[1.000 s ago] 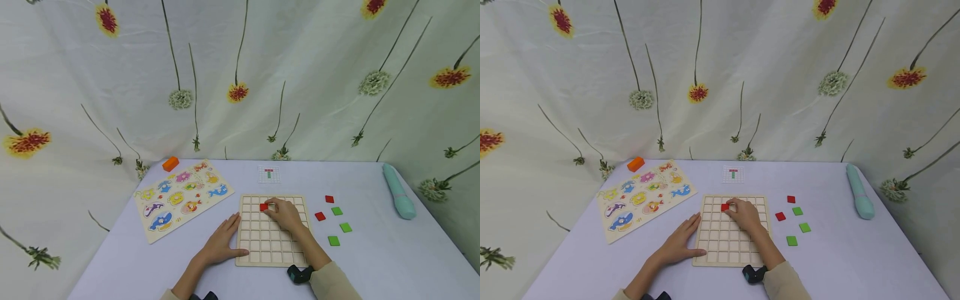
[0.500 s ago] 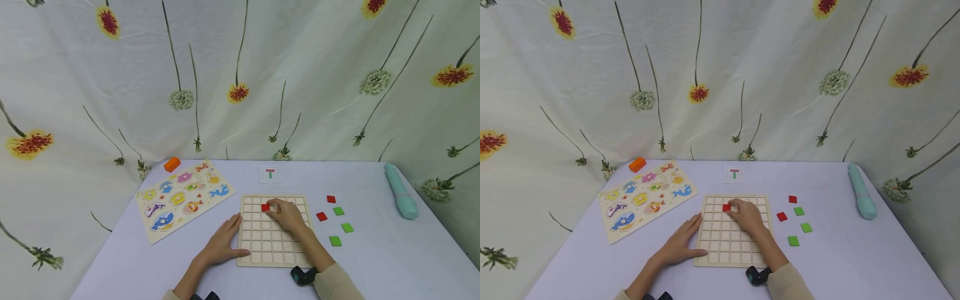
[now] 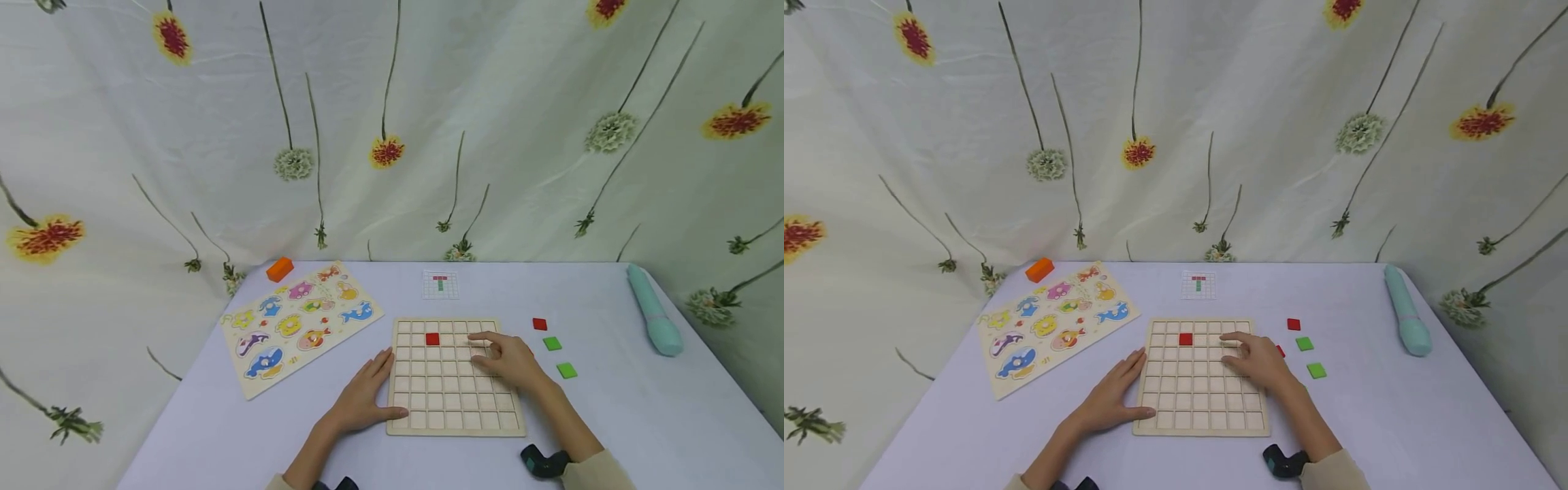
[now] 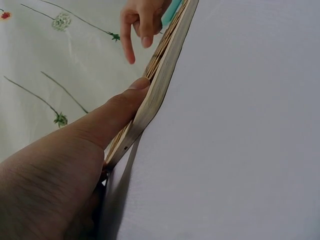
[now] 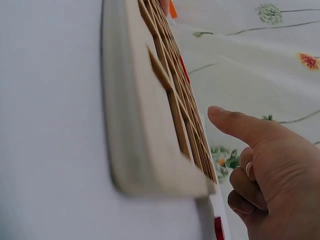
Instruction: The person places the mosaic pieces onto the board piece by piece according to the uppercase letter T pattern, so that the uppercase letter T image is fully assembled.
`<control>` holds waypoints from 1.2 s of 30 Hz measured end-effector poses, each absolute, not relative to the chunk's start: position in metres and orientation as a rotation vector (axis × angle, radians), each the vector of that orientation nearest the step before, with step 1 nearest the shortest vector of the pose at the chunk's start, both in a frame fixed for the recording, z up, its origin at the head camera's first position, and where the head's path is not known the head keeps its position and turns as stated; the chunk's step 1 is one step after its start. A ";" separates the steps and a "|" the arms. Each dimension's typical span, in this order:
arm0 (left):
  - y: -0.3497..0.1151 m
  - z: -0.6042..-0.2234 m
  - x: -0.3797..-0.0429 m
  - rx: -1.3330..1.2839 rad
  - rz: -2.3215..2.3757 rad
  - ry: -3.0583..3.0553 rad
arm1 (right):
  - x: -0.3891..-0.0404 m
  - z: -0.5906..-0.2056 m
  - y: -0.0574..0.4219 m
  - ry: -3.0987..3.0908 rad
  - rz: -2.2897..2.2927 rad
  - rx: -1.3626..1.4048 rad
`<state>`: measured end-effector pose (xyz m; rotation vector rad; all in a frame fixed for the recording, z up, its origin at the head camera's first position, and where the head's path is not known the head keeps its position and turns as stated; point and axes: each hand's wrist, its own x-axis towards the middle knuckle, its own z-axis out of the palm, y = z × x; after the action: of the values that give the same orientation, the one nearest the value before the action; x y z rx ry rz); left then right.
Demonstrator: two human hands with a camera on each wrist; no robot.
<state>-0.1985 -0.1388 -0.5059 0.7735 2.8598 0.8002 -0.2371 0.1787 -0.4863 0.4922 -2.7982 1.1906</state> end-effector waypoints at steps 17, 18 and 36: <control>-0.139 -0.506 -0.198 0.765 0.788 2.866 | -0.226 -0.488 0.261 -2.784 1.128 0.287; -0.139 -0.506 -0.198 0.765 0.792 2.866 | -0.226 -0.489 0.262 -2.779 1.131 0.297; -0.139 -0.505 -0.198 0.767 0.783 2.868 | -0.225 -0.492 0.266 -2.889 1.042 0.283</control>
<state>-0.1977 -0.1388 -0.5048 0.7674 2.8679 0.7832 -0.2252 0.2659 -0.4923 0.2828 -2.8894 1.0419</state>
